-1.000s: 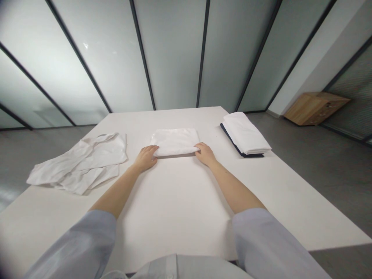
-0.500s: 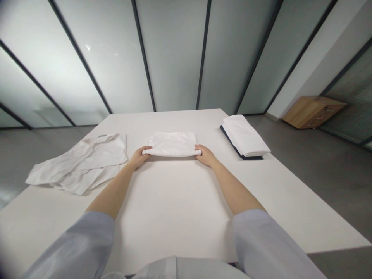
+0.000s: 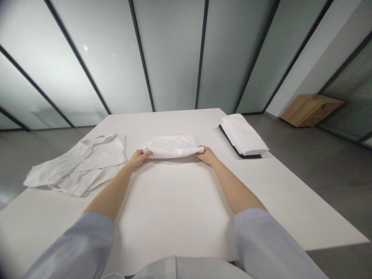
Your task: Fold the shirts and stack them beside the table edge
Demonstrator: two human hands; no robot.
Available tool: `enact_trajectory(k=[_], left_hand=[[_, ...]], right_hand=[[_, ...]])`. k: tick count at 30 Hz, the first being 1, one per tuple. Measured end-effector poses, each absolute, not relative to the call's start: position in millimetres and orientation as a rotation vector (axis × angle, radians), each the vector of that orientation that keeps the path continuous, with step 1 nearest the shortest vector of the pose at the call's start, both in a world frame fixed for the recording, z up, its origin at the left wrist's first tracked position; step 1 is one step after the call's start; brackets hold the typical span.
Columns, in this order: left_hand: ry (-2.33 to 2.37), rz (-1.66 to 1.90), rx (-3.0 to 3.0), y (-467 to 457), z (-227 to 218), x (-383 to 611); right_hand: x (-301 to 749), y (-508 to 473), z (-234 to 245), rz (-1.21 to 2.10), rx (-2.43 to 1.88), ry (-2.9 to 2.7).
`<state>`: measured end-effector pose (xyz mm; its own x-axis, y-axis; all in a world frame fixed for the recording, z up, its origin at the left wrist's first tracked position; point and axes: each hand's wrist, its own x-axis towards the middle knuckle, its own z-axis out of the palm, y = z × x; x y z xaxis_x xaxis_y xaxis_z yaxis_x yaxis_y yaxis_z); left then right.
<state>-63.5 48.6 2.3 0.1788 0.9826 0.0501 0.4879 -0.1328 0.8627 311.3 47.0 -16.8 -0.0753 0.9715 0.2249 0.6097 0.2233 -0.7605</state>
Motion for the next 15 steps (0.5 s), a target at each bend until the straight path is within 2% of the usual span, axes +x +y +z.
enact_trajectory(k=[8, 15], left_hand=[[1.385, 0.688, 2.440, 51.9, -5.8, -61.4], [1.572, 0.785, 2.189, 51.9, -2.7, -58.3]], right_hand=[[315.1, 50.1, -20.8, 0.587, -1.333, -1.862], [314.5, 48.8, -16.4, 0.648, -1.358, -1.844]])
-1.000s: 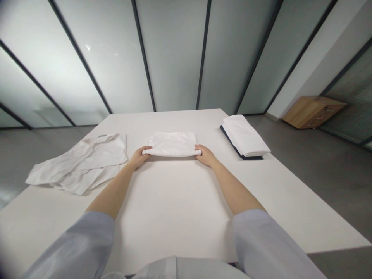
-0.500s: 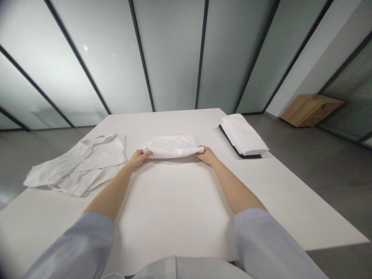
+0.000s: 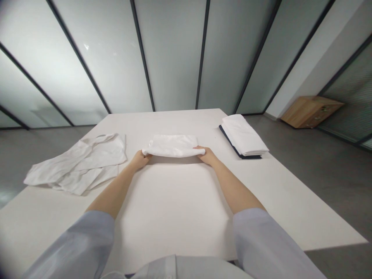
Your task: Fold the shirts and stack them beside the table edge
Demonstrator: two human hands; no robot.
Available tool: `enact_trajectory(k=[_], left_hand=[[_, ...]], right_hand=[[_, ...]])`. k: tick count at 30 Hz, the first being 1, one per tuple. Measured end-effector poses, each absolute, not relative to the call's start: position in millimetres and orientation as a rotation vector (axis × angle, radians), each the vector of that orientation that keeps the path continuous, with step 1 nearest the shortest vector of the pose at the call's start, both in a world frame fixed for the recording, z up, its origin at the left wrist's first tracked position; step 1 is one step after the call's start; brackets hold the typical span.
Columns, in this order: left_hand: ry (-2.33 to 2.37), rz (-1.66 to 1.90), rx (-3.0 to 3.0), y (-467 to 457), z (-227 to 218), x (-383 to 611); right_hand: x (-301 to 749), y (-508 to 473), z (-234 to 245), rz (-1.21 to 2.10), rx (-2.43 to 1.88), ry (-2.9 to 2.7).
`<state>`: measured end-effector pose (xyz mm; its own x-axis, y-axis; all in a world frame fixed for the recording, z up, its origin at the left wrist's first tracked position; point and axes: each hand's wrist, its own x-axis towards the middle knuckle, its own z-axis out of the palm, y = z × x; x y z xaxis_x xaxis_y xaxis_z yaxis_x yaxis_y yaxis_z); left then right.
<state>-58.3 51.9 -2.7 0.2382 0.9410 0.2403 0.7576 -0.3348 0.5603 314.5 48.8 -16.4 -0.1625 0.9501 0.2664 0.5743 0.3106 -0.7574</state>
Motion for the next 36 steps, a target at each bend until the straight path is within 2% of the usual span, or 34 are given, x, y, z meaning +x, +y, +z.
enact_trajectory(k=[9, 16, 31, 36], left_hand=[[1.785, 0.894, 1.881, 57, -1, -59], [2.041, 0.771, 1.928, 55, 6, -52], [2.276, 0.578, 1.958, 43, 15, -40], [2.264, 0.906, 2.228, 34, 22, -32]], right_hand=[[308, 53, -15, 0.746, -1.383, -1.650], [298, 59, -26, 0.649, -1.529, -1.577], [285, 51, -19, 0.135, -1.838, -1.765], [278, 40, -6, -0.154, -1.756, -1.811]])
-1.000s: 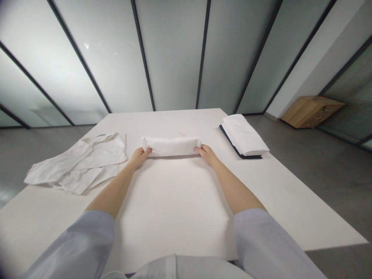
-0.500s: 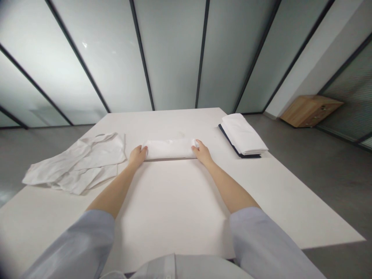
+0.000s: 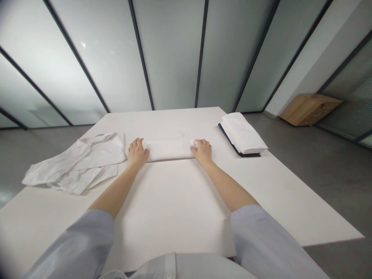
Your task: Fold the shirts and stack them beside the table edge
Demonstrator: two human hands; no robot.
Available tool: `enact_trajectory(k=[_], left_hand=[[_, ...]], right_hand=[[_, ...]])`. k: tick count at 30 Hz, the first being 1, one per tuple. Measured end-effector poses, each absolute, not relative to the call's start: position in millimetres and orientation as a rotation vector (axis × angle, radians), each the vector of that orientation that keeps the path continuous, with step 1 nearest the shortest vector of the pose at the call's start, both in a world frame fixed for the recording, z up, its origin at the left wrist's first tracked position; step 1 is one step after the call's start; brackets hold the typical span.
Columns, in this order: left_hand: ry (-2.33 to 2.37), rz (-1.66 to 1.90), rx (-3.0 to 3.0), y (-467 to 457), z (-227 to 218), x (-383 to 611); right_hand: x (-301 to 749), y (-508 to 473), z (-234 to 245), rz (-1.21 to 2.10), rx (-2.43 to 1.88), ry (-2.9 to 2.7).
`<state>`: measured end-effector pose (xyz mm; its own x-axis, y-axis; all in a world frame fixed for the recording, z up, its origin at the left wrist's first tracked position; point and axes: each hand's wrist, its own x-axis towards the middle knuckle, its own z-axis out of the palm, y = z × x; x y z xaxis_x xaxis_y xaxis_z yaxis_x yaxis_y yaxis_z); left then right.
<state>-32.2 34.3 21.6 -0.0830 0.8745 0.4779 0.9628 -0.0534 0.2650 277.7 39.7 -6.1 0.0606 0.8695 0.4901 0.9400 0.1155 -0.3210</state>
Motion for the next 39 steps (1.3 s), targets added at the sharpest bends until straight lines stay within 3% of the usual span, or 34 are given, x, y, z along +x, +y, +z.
enact_trajectory(k=[6, 12, 17, 35, 39], left_hand=[[-1.752, -0.643, -2.398, 40, 30, 15], [-2.036, -0.150, -2.469, 70, 18, 42], [-2.049, 0.001, -2.474, 79, 16, 39], [-2.403, -0.515, -2.138, 59, -9, -46], [-2.363, -0.653, -2.120, 57, -14, -48]], right_hand=[[236, 43, 15, -0.130, -1.519, -2.217], [200, 66, 18, 0.025, -1.851, -2.393], [197, 75, 18, 0.073, -1.922, -2.441], [220, 56, 33, 0.046, -2.120, -2.295], [230, 65, 43, 0.234, -2.081, -2.366]])
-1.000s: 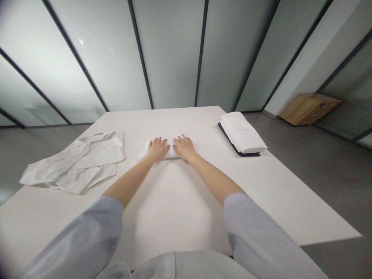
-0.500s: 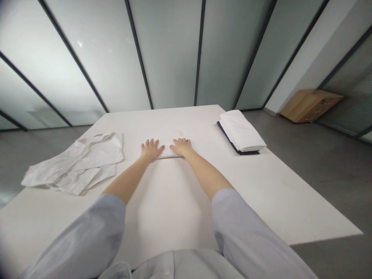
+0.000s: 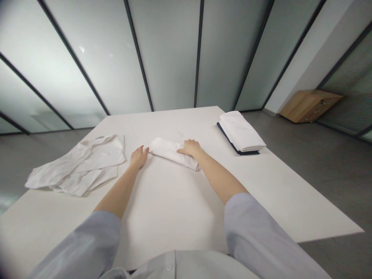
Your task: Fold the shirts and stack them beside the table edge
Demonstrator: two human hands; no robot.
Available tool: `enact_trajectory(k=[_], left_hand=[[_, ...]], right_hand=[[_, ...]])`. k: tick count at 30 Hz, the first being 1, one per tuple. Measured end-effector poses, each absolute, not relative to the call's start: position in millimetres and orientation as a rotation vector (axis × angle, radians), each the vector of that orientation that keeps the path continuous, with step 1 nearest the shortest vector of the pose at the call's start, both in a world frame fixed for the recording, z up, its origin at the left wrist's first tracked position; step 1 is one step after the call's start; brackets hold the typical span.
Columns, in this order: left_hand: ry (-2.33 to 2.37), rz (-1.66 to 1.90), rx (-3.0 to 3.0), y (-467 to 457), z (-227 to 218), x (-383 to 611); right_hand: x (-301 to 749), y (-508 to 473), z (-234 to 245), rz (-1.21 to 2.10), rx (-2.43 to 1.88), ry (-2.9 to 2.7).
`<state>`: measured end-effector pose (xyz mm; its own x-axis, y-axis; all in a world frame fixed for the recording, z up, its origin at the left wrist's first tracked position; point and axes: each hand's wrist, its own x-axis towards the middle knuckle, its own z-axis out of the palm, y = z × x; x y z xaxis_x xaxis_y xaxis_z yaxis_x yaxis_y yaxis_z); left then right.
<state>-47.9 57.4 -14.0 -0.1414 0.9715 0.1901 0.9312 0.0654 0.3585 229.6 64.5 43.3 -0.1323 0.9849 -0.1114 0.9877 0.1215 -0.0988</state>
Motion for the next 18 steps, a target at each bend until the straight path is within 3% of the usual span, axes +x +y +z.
enact_trajectory(k=[6, 18], left_hand=[[2.178, 0.765, 1.906, 56, -16, -53], [2.141, 0.724, 1.891, 51, -4, -53]], right_hand=[[214, 84, 55, -0.607, 1.968, 2.272], [206, 86, 65, -0.699, 1.903, 2.154]])
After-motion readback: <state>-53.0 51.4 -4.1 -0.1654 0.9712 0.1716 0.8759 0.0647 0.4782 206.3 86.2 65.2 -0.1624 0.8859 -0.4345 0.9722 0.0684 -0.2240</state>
